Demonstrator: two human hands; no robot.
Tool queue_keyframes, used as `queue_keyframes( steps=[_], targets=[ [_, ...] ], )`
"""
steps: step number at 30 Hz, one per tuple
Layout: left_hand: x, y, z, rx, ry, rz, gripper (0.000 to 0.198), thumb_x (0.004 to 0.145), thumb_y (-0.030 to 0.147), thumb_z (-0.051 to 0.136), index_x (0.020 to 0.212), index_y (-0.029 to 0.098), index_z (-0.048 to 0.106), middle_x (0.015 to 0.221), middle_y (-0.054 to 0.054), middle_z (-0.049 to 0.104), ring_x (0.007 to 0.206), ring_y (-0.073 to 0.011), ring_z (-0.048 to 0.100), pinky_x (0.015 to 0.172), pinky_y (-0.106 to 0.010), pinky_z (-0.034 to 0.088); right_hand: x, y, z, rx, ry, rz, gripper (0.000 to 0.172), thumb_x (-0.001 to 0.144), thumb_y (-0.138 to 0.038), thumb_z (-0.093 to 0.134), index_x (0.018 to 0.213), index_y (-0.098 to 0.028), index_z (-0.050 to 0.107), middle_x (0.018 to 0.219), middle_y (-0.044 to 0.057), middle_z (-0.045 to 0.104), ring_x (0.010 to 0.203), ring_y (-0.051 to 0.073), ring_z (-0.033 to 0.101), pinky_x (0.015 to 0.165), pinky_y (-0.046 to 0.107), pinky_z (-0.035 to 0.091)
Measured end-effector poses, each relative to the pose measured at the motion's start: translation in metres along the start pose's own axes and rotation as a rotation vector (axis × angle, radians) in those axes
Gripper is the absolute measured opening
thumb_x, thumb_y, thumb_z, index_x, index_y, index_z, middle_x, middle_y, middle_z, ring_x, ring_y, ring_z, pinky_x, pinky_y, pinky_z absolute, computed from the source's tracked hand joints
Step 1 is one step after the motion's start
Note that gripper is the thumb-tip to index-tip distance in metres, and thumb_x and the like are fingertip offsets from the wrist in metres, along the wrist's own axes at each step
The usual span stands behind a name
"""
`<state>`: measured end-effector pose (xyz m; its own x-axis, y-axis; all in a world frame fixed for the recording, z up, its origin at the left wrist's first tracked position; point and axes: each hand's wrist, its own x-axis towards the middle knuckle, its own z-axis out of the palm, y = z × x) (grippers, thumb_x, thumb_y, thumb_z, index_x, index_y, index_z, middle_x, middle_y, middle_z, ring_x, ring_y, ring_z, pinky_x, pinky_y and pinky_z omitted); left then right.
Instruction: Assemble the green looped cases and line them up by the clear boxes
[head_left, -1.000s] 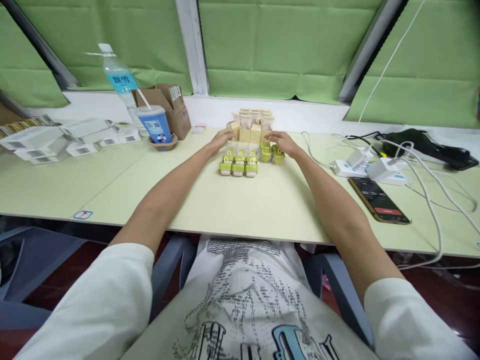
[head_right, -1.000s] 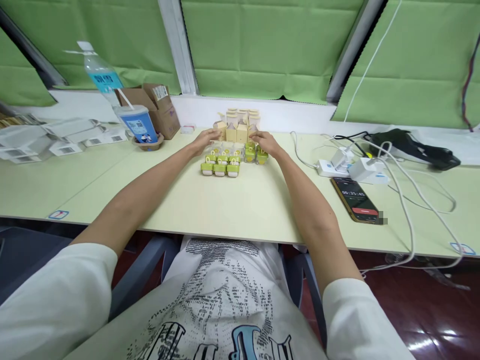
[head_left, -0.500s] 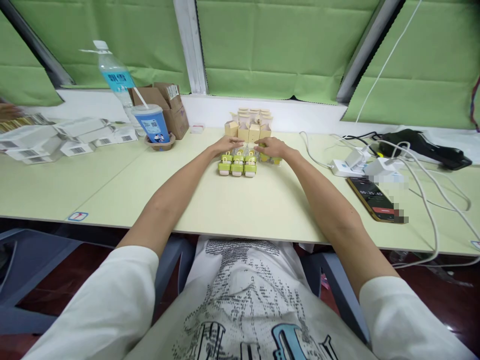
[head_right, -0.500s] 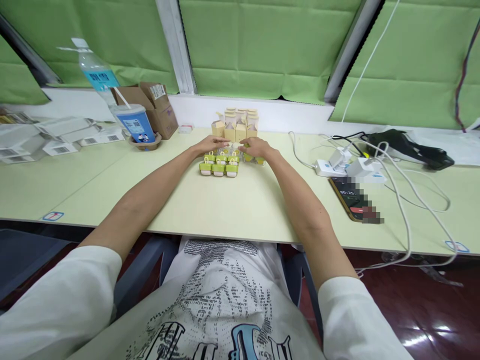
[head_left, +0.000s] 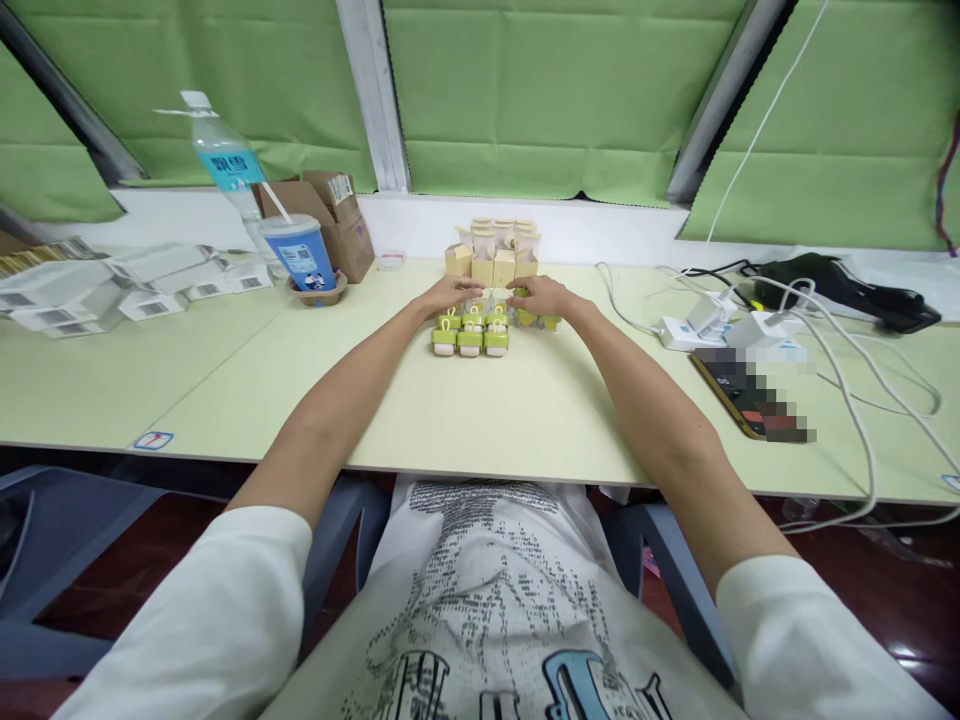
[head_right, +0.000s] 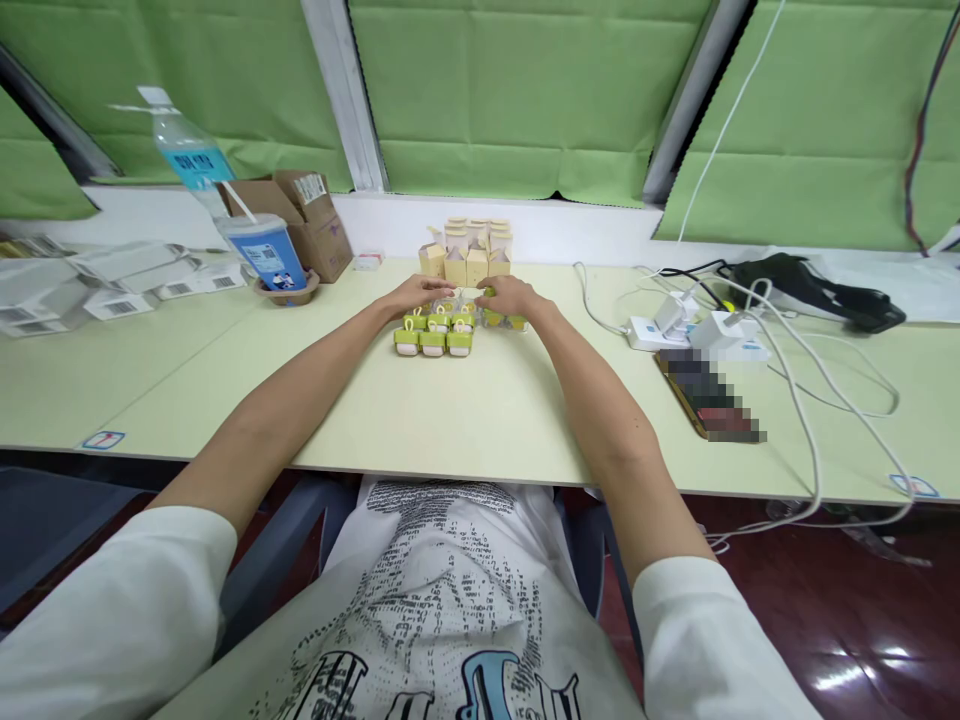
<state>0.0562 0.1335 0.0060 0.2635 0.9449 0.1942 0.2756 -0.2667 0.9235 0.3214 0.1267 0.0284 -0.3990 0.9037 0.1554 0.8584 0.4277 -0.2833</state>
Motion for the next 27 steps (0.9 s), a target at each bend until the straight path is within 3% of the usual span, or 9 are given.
queue_keyframes(
  steps=[12,17,20,24,27],
  targets=[
    [-0.008,0.002,0.003,-0.045,0.03,-0.031,0.036,0.066,0.035,0.106,0.092,0.017,0.089,0.112,-0.012,0.088,0.125,-0.0353,0.073,0.12,-0.049,0.054,0.0,0.002,-0.001,0.066,-0.003,-0.044,0.059,0.093,-0.047,0.078,0.148,-0.024,0.076,0.151,0.012,0.076,0.14,0.041,0.069,0.122,0.054,0.053],
    [-0.006,0.001,0.004,-0.086,0.08,-0.046,0.027,0.073,0.03,0.101,0.093,0.017,0.088,0.116,-0.011,0.087,0.121,-0.0311,0.074,0.116,-0.043,0.055,0.0,0.003,-0.004,0.166,0.028,-0.024,0.06,0.094,-0.053,0.081,0.146,-0.023,0.078,0.146,0.014,0.079,0.135,0.04,0.072,0.123,0.052,0.052],
    [-0.002,-0.001,0.003,-0.124,0.144,-0.053,0.022,0.08,0.029,0.094,0.097,0.017,0.087,0.114,-0.009,0.087,0.113,-0.0262,0.075,0.11,-0.039,0.056,0.0,0.009,-0.011,0.256,0.097,0.009,0.062,0.101,-0.064,0.071,0.147,-0.023,0.076,0.152,0.014,0.076,0.139,0.039,0.07,0.124,0.051,0.051],
    [0.004,-0.004,0.004,-0.177,0.24,-0.063,0.02,0.086,0.03,0.088,0.102,0.018,0.085,0.109,-0.006,0.086,0.108,-0.0222,0.076,0.098,-0.032,0.058,0.0,0.021,-0.019,0.379,0.285,0.129,0.073,0.105,-0.081,0.05,0.133,-0.02,0.08,0.153,0.018,0.074,0.153,0.044,0.057,0.128,0.058,0.045],
    [0.007,-0.007,0.007,-0.213,0.298,-0.074,0.021,0.089,0.037,0.085,0.097,0.018,0.082,0.107,-0.008,0.085,0.105,-0.0217,0.077,0.094,-0.031,0.058,-0.002,0.029,-0.014,0.535,0.361,0.236,0.089,0.106,-0.088,0.025,0.121,-0.018,0.08,0.142,0.022,0.078,0.137,0.039,0.069,0.113,0.054,0.057]
  ],
)
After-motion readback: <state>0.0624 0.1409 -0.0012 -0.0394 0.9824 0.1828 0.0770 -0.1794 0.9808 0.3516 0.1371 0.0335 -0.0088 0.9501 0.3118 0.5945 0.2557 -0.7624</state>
